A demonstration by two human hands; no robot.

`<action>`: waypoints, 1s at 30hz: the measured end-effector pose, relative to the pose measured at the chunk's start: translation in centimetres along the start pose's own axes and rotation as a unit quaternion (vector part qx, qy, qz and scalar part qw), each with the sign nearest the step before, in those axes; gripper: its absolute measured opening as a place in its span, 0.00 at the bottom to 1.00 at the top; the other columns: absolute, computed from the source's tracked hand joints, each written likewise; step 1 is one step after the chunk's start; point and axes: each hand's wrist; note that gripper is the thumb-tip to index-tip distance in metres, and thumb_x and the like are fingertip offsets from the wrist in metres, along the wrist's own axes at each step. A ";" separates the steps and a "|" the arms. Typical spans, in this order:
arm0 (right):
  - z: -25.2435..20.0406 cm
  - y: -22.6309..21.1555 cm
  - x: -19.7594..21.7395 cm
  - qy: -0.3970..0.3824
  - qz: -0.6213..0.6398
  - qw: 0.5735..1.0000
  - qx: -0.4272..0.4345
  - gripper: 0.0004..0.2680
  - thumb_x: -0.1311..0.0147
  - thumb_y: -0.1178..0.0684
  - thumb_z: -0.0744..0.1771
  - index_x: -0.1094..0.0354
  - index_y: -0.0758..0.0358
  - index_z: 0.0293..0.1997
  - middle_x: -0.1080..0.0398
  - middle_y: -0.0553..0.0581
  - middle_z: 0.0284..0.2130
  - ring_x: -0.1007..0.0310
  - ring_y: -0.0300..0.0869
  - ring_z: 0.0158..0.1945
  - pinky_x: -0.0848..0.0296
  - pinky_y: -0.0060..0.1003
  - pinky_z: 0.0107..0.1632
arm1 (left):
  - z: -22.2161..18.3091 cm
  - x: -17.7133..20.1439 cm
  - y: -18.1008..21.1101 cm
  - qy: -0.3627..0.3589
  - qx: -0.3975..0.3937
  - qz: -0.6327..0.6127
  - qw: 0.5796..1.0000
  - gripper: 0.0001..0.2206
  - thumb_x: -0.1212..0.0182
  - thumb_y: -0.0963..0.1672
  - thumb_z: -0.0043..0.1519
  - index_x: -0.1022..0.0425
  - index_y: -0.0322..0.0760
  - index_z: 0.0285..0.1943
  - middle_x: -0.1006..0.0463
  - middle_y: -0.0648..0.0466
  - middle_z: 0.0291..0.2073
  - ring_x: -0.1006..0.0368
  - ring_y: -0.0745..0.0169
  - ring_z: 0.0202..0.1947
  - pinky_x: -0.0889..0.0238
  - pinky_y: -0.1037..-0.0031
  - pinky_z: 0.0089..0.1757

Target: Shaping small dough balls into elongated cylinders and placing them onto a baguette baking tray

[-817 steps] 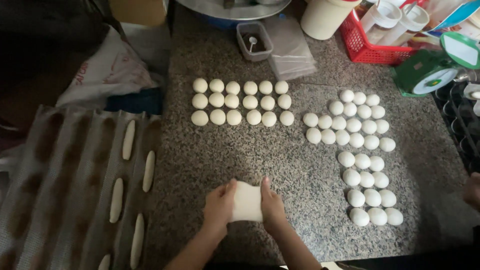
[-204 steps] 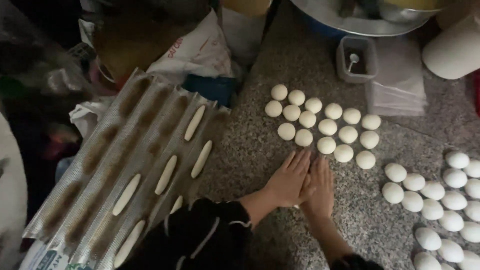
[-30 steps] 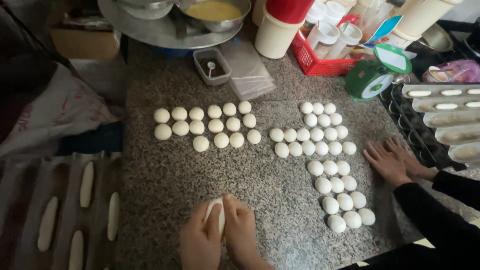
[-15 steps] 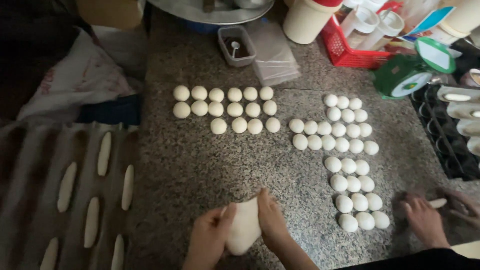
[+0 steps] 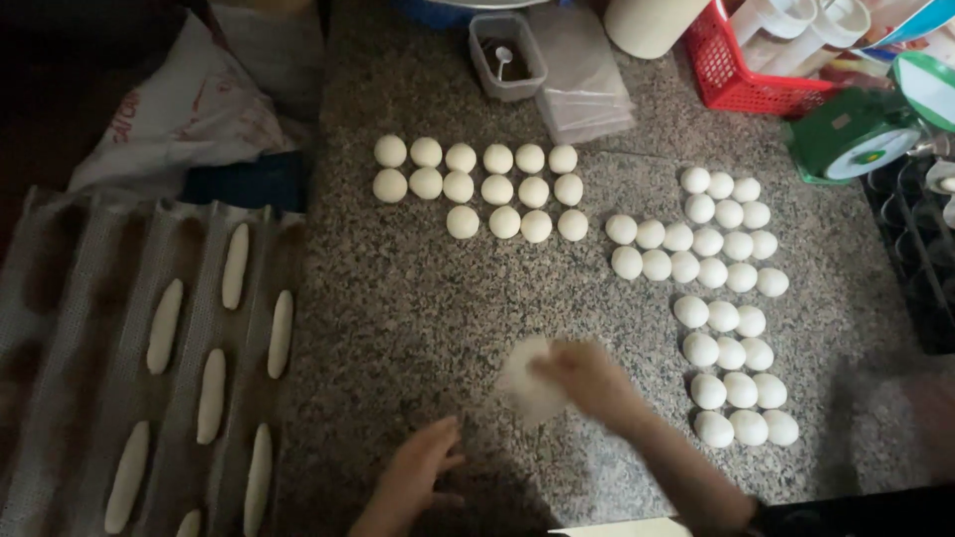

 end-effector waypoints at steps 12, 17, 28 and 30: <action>2.3 1.3 -7.1 0.272 0.114 0.918 0.266 0.16 0.55 0.69 0.67 0.36 0.52 0.56 0.39 0.56 0.61 0.29 0.46 0.46 0.22 0.25 0.27 | 1.3 0.3 -0.5 0.027 -0.048 0.211 0.976 0.32 0.52 0.61 0.65 0.31 0.53 0.76 0.20 0.59 0.63 0.21 0.63 0.59 0.30 0.68 0.55; 6.1 9.5 -11.4 0.112 -0.043 0.945 0.305 0.13 0.42 0.54 0.64 0.19 0.40 0.51 0.19 0.49 0.50 0.18 0.45 0.50 0.25 0.39 0.53 | 7.0 0.5 -1.7 0.112 -0.294 0.291 0.903 0.18 0.47 0.47 0.67 0.23 0.53 0.65 0.15 0.58 0.58 0.19 0.59 0.57 0.31 0.67 0.56; 12.8 7.1 -11.0 0.310 -0.429 0.803 0.273 0.30 0.38 0.61 0.65 0.48 0.54 0.75 0.49 0.65 0.67 0.42 0.61 0.66 0.46 0.64 0.71 | 7.3 -4.8 7.5 0.160 -0.510 0.684 0.497 0.13 0.45 0.37 0.68 0.24 0.20 0.59 0.29 0.34 0.56 0.26 0.40 0.55 0.25 0.55 0.49; 13.4 8.8 -12.3 0.344 -0.460 0.767 0.285 0.30 0.35 0.58 0.64 0.46 0.57 0.75 0.51 0.67 0.69 0.44 0.60 0.67 0.50 0.63 0.73 | 9.8 -5.0 5.5 0.137 -0.507 0.692 0.494 0.14 0.45 0.36 0.68 0.25 0.17 0.60 0.30 0.32 0.58 0.27 0.38 0.58 0.25 0.52 0.51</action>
Point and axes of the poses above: each hand's wrist, its own z-axis towards the middle knuckle, its own x-axis out of the back of the hand, y = z × x
